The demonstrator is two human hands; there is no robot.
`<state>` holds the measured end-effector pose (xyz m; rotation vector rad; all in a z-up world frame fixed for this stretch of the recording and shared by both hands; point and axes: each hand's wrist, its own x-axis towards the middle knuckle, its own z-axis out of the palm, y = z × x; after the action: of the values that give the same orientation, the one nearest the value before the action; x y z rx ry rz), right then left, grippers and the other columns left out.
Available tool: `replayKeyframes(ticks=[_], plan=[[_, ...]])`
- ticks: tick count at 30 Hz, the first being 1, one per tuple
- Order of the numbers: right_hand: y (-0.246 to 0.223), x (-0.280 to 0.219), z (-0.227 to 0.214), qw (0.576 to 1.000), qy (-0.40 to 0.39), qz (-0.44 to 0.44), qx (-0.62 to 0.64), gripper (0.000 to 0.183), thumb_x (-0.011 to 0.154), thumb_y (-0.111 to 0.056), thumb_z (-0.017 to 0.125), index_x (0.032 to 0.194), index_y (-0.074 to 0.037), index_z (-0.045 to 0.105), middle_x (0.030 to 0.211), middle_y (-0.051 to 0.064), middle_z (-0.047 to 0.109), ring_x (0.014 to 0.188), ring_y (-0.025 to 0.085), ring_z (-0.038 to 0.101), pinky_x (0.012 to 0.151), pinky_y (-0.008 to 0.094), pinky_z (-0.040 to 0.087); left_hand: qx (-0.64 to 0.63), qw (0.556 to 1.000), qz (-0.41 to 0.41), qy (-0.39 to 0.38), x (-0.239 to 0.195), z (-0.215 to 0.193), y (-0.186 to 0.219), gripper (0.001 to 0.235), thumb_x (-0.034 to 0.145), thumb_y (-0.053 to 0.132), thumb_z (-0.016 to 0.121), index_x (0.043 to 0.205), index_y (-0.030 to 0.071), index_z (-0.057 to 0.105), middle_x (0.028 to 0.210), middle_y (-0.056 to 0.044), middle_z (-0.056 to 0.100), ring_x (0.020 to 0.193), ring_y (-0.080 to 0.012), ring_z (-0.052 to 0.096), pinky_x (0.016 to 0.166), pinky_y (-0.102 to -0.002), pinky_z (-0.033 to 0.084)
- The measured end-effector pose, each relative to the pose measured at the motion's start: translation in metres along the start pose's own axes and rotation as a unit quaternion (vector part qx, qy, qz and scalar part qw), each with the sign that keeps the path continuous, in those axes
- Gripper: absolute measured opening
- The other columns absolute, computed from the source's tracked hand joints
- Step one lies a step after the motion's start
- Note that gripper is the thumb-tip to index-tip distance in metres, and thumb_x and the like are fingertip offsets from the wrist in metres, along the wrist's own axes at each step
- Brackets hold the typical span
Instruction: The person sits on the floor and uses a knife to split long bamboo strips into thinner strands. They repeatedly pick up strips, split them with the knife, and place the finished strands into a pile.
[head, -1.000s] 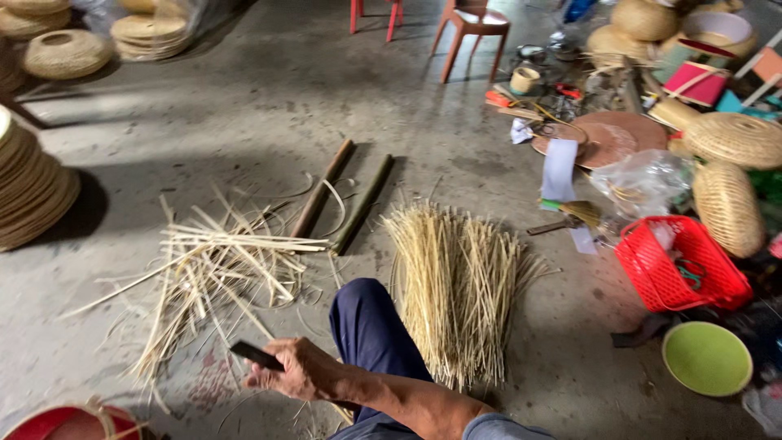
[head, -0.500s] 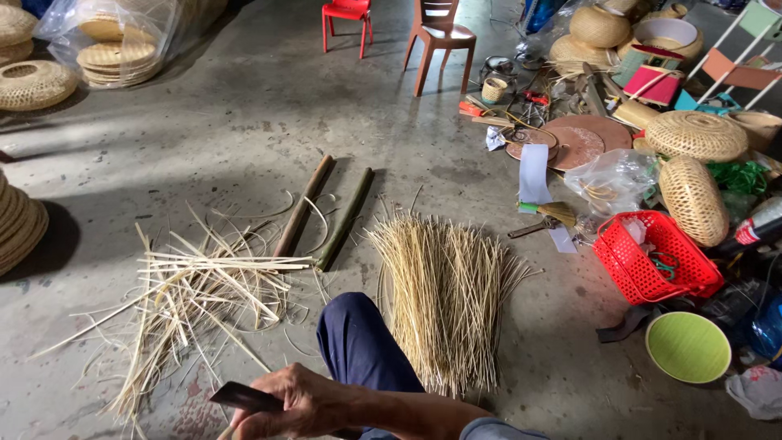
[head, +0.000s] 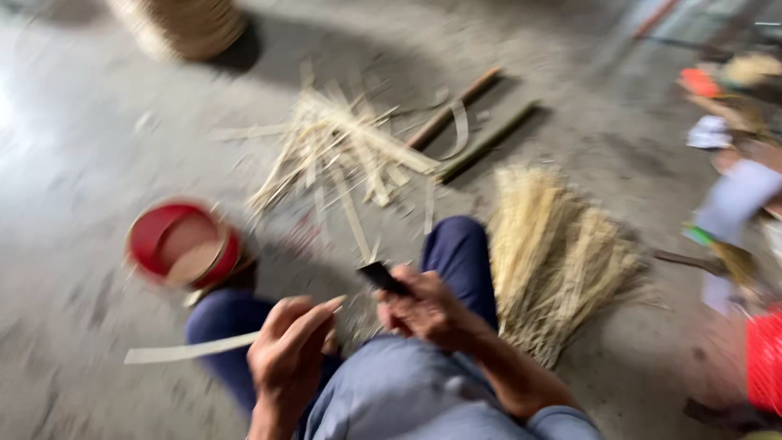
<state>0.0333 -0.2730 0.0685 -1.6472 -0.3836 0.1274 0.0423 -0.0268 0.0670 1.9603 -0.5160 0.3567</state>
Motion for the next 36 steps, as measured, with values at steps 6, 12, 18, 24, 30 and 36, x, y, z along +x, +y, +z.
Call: replayKeyframes(ticks=[6, 12, 18, 24, 30, 36], plan=[[-0.019, 0.0, 0.009, 0.991, -0.067, -0.061, -0.1, 0.027, 0.105, -0.009, 0.057, 0.132, -0.003, 0.054, 0.082, 0.004, 0.069, 0.059, 0.009, 0.062, 0.051, 0.025, 0.052, -0.056, 0.998, 0.009, -0.007, 0.008, -0.02, 0.018, 0.023, 0.084, 0.0, 0.081, 0.105, 0.007, 0.074, 0.091, -0.005, 0.062, 0.077, -0.0157, 0.065, 0.065, -0.028, 0.051], [-0.033, 0.01, 0.02, 0.976, -0.143, -0.134, -0.092, 0.037, 0.102, -0.002, 0.063, 0.137, -0.008, 0.054, 0.082, 0.003, 0.065, 0.063, 0.011, 0.062, 0.056, 0.026, 0.053, -0.115, 0.993, -0.017, -0.01, -0.006, -0.033, 0.017, 0.032, 0.079, 0.002, 0.088, 0.108, 0.01, 0.077, 0.094, -0.004, 0.065, 0.074, -0.0121, 0.063, 0.063, -0.026, 0.052], [-0.044, 0.016, 0.026, 0.959, -0.161, -0.197, -0.121, 0.042, 0.094, 0.004, 0.062, 0.134, -0.005, 0.052, 0.105, 0.019, 0.073, 0.082, 0.027, 0.077, 0.071, 0.036, 0.062, -0.156, 0.988, -0.004, -0.012, -0.019, -0.038, 0.021, 0.037, 0.083, 0.005, 0.088, 0.116, 0.013, 0.076, 0.093, -0.002, 0.065, 0.078, -0.0102, 0.064, 0.066, -0.025, 0.052], [-0.036, 0.01, 0.025, 0.968, -0.187, -0.109, -0.131, 0.038, 0.094, 0.004, 0.072, 0.129, -0.008, 0.063, 0.082, 0.007, 0.073, 0.064, 0.019, 0.073, 0.058, 0.031, 0.054, -0.174, 0.984, -0.015, -0.021, -0.024, -0.036, 0.021, 0.037, 0.083, 0.005, 0.088, 0.117, 0.013, 0.077, 0.092, -0.001, 0.063, 0.078, -0.0101, 0.064, 0.066, -0.025, 0.053], [-0.034, 0.009, 0.023, 0.96, -0.193, -0.168, -0.115, 0.036, 0.095, 0.003, 0.068, 0.129, -0.005, 0.059, 0.1, 0.013, 0.074, 0.083, 0.024, 0.078, 0.068, 0.032, 0.061, -0.173, 0.985, 0.002, -0.02, -0.025, -0.037, 0.02, 0.035, 0.083, 0.006, 0.088, 0.115, 0.012, 0.076, 0.092, -0.002, 0.065, 0.077, -0.0105, 0.066, 0.065, -0.025, 0.053], [-0.042, 0.015, 0.021, 0.95, -0.215, -0.163, -0.156, 0.037, 0.092, 0.003, 0.07, 0.127, -0.005, 0.06, 0.099, 0.013, 0.074, 0.083, 0.026, 0.077, 0.067, 0.033, 0.06, -0.162, 0.986, 0.021, -0.019, -0.023, -0.038, 0.019, 0.031, 0.084, 0.007, 0.088, 0.113, 0.01, 0.076, 0.092, -0.002, 0.066, 0.076, -0.0104, 0.066, 0.064, -0.025, 0.053]])
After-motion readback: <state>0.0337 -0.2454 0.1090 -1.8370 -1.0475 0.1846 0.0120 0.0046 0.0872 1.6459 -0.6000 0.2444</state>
